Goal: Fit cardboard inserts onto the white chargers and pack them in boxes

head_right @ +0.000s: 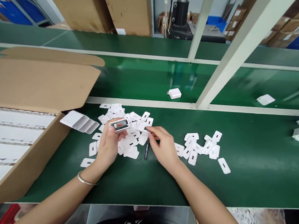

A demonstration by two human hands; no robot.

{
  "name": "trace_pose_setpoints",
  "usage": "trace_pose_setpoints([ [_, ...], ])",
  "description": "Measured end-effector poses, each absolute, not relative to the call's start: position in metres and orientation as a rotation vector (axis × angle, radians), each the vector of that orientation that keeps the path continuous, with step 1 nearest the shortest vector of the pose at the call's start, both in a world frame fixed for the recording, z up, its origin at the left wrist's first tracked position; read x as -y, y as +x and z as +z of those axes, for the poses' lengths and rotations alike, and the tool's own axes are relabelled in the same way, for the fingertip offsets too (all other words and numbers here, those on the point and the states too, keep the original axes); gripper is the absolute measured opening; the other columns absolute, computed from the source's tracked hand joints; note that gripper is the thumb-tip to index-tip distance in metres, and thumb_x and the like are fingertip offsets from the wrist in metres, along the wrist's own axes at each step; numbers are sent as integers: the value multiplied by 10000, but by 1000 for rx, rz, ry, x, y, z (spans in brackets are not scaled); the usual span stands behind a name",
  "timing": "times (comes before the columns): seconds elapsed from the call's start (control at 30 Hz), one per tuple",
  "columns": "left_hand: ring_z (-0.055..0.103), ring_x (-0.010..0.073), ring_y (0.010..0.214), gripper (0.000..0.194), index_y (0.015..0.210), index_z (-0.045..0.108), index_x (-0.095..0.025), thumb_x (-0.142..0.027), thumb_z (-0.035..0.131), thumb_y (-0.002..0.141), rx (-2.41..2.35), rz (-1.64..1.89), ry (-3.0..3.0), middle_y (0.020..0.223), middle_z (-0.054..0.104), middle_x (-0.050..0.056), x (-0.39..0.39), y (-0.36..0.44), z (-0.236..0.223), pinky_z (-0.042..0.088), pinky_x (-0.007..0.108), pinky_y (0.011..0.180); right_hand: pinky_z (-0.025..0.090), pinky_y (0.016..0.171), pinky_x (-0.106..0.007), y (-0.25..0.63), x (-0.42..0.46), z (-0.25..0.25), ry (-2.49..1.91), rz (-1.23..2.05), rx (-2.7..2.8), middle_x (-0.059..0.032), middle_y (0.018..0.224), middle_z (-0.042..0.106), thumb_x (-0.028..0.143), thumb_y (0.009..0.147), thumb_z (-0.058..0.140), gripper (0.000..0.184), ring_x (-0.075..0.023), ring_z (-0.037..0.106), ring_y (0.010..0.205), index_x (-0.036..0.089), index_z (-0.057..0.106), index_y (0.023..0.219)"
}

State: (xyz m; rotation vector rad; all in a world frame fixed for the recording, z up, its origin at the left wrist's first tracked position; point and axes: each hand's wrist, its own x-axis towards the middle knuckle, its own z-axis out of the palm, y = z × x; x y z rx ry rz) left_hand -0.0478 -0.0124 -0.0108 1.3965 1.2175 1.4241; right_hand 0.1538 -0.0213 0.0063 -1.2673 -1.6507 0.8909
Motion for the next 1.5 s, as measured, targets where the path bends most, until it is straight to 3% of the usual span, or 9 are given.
trace_pose_setpoints([
  [0.1, 584, 147, 751, 495, 1213, 642, -215, -638, 433, 1062, -1211, 1426, 1341, 982, 670, 60, 12, -47, -12, 486, 279, 649, 611, 797, -385, 169, 13, 8, -1390, 815, 1752, -121, 1292, 653, 258, 986, 524, 285, -202, 706, 911, 228, 673, 1227],
  [0.23, 578, 147, 752, 503, 1199, 644, -214, -647, 431, 1057, -1156, 1394, 1314, 936, 651, 48, 14, -45, -15, 466, 268, 631, 538, 759, -431, 218, 3, 33, -1985, 333, 1835, -122, 1023, 677, 385, 887, 692, 188, -303, 671, 929, 214, 637, 945],
  [0.33, 607, 166, 802, 522, 1222, 641, -214, -658, 425, 1052, -1166, 1352, 1305, 989, 666, 63, 16, -42, -15, 478, 279, 653, 458, 629, -376, 252, 1, 57, -2530, 437, 1735, -62, 777, 678, 564, 911, 654, 345, -283, 660, 732, 229, 571, 902],
  [0.43, 639, 187, 864, 534, 1241, 644, -218, -667, 432, 1045, -1177, 1306, 1293, 1054, 683, 83, 17, -41, -14, 503, 297, 689, 405, 592, -331, 261, 2, 68, -2700, 617, 1775, -45, 755, 700, 548, 923, 635, 332, -254, 665, 690, 226, 555, 926],
  [0.73, 669, 210, 969, 499, 1243, 661, -244, -646, 435, 1052, -1144, 1258, 1341, 1139, 696, 92, 22, -39, -11, 541, 317, 759, 390, 610, -306, 215, 2, 38, -2178, 356, 2184, -88, 1066, 733, 188, 943, 591, 222, -247, 684, 878, 191, 583, 1165],
  [0.93, 654, 208, 1002, 467, 1224, 654, -254, -622, 412, 1067, -1133, 1208, 1380, 1174, 682, 75, 24, -40, -7, 531, 324, 827, 421, 620, -320, 211, 6, 30, -1994, 212, 2249, -80, 993, 716, 155, 897, 613, 235, -242, 670, 820, 189, 656, 1125],
  [1.1, 629, 211, 919, 518, 1169, 631, -237, -626, 301, 1081, -1015, 1148, 1389, 1092, 667, 69, 25, -40, -10, 496, 334, 791, 529, 809, -375, 195, 14, 36, -1412, 309, 2060, -50, 995, 693, 150, 863, 641, 301, -244, 669, 909, 228, 613, 1152],
  [1.37, 555, 217, 920, 530, 1236, 590, -249, -597, 215, 1098, -987, 1057, 1547, 1112, 616, 63, 29, -36, -14, 470, 363, 842, 557, 835, -406, 158, 28, 34, -902, 304, 2082, -71, 1069, 666, 170, 967, 673, 285, -233, 647, 972, 250, 630, 1237],
  [1.5, 581, 247, 1095, 444, 1254, 575, -245, -540, 276, 1113, -990, 1059, 1586, 1223, 621, 79, 29, -35, -9, 469, 404, 998, 559, 820, -392, 158, 27, 31, -881, 282, 2118, -68, 1069, 645, 203, 1009, 664, 286, -221, 626, 958, 265, 641, 1288],
])
